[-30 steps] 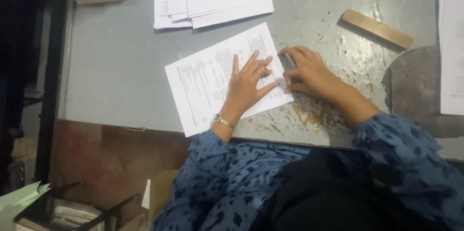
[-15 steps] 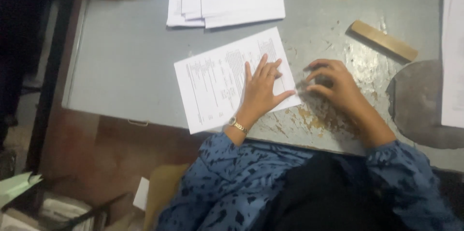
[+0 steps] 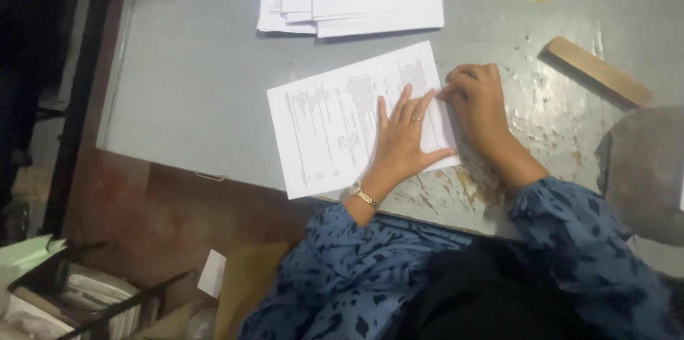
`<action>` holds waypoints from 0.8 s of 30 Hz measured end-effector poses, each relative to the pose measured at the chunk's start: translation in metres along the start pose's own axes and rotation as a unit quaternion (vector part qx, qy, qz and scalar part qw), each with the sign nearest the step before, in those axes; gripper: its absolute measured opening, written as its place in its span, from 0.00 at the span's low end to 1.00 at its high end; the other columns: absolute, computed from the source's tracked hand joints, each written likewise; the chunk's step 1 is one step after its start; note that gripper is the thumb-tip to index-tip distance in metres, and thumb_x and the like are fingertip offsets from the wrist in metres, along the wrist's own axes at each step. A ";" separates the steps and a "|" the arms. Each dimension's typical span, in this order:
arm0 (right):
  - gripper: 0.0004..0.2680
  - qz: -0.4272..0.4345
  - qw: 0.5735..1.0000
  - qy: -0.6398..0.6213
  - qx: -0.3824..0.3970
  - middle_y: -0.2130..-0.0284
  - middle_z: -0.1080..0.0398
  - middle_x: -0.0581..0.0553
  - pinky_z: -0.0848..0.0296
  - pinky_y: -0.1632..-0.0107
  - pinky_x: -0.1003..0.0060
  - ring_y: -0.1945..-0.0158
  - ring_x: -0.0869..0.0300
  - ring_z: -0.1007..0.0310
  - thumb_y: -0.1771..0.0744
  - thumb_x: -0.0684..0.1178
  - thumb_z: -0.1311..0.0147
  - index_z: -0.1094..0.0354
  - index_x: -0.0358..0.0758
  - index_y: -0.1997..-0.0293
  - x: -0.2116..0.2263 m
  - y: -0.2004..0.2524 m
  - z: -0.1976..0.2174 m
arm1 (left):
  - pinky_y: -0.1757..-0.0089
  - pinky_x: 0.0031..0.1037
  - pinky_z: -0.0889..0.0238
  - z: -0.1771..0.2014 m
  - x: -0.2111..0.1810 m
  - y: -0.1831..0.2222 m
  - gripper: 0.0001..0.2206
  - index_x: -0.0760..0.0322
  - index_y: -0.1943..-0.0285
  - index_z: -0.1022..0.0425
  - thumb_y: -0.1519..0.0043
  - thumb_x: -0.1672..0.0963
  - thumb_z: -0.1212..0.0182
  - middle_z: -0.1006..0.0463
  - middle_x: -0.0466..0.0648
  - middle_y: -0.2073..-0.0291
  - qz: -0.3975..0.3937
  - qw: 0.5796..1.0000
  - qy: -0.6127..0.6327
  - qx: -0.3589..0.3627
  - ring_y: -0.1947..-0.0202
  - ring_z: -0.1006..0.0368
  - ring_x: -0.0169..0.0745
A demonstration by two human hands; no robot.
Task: A person is seen organizing and stacking printed documents on a work table, flipping through pages to sort them.
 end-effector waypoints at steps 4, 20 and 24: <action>0.07 0.045 0.998 0.035 -0.002 0.58 0.29 0.49 0.35 0.44 0.61 0.48 0.51 0.36 0.34 0.44 0.32 0.28 0.46 0.68 0.001 -0.041 -0.019 | 0.32 0.71 0.72 -0.004 0.004 0.002 0.52 0.59 0.23 0.50 0.54 0.37 0.34 0.34 0.53 0.36 0.009 1.000 -0.004 -0.007 0.24 0.52 0.59; 0.09 -0.069 0.976 -0.195 0.075 0.47 0.28 0.43 0.30 0.42 0.59 0.45 0.53 0.26 0.30 0.46 0.47 0.32 0.38 0.44 0.013 -0.033 0.040 | 0.32 0.57 0.53 0.019 -0.007 0.027 0.42 0.58 0.26 0.43 0.47 0.40 0.34 0.41 0.50 0.27 -0.096 0.995 -0.006 -0.016 0.25 0.47 0.60; 0.12 -0.201 0.948 -0.194 0.151 0.44 0.26 0.41 0.24 0.42 0.59 0.44 0.53 0.25 0.32 0.42 0.48 0.30 0.39 0.41 0.043 0.063 0.086 | 0.31 0.54 0.64 0.014 -0.010 0.061 0.48 0.66 0.25 0.45 0.50 0.39 0.35 0.55 0.52 0.23 -0.042 0.985 -0.082 0.147 0.23 0.63 0.63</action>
Point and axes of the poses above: each hand's wrist, its own y-axis away from the middle knuckle, its own z-axis out of the back of the hand, x = y × z, the point moved 6 cm from there along -y, towards the middle knuckle
